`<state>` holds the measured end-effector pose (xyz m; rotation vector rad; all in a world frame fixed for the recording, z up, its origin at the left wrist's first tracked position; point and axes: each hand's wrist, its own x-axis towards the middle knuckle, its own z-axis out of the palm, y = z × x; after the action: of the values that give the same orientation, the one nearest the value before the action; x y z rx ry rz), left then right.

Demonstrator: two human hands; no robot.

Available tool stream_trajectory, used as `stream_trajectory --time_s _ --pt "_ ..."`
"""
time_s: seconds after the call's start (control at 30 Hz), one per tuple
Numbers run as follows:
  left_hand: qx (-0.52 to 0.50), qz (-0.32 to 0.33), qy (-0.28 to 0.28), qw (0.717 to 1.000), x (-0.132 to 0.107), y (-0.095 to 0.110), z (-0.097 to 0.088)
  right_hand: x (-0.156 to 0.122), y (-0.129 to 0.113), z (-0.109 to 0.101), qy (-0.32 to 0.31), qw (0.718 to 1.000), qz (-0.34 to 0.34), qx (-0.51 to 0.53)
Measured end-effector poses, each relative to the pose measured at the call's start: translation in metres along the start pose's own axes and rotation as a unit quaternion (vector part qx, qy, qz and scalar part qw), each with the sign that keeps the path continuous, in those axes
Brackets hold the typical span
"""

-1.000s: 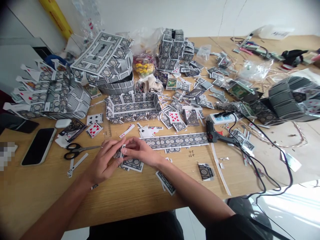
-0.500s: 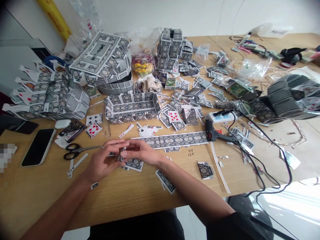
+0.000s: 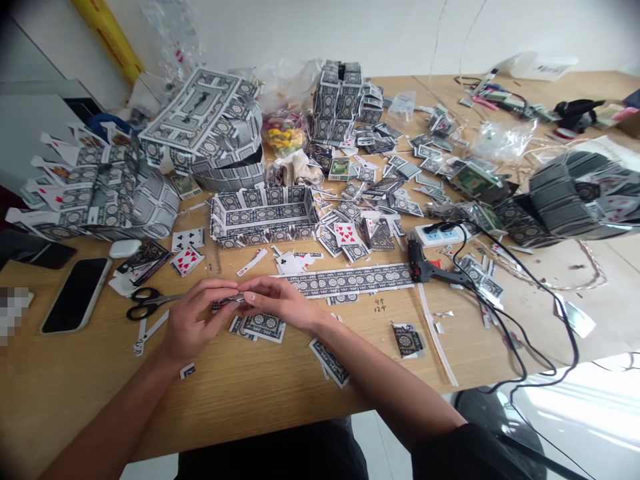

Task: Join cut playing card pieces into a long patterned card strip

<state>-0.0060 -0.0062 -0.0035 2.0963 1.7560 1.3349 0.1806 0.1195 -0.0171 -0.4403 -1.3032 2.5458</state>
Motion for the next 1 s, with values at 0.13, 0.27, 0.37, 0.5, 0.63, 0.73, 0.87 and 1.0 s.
stream_trajectory --time_s 0.13,0.27,0.37,0.5,0.63,0.73,0.87,1.0 --pt "0.052 0.027 0.004 0.998 -0.003 -0.006 -0.001 0.0 0.001 0.0 0.039 0.996 -0.042 -0.072" --pt "0.08 0.045 -0.001 0.996 -0.004 -0.009 -0.001 -0.002 0.002 0.001 0.08 0.987 -0.069 -0.124" --pt "0.073 0.061 -0.016 0.995 -0.003 -0.007 -0.001 -0.002 0.007 0.001 0.09 0.981 -0.07 -0.158" --pt "0.058 0.036 -0.007 0.998 0.0 -0.002 0.0 -0.001 0.011 -0.001 0.098 0.98 -0.068 -0.16" --pt "0.038 -0.019 0.066 0.997 0.001 0.0 0.001 -0.001 0.002 -0.001 0.087 0.988 -0.058 -0.117" --pt "0.026 -0.02 0.05 0.998 0.002 0.001 0.0 -0.002 -0.004 0.0 0.063 0.993 -0.048 -0.092" --pt "-0.001 -0.019 0.009 1.0 0.001 0.003 -0.002 -0.003 -0.005 0.001 0.041 0.995 -0.038 -0.082" --pt "-0.017 -0.017 0.011 1.0 0.0 0.003 -0.002 -0.004 -0.004 0.002 0.03 0.993 -0.056 -0.104"
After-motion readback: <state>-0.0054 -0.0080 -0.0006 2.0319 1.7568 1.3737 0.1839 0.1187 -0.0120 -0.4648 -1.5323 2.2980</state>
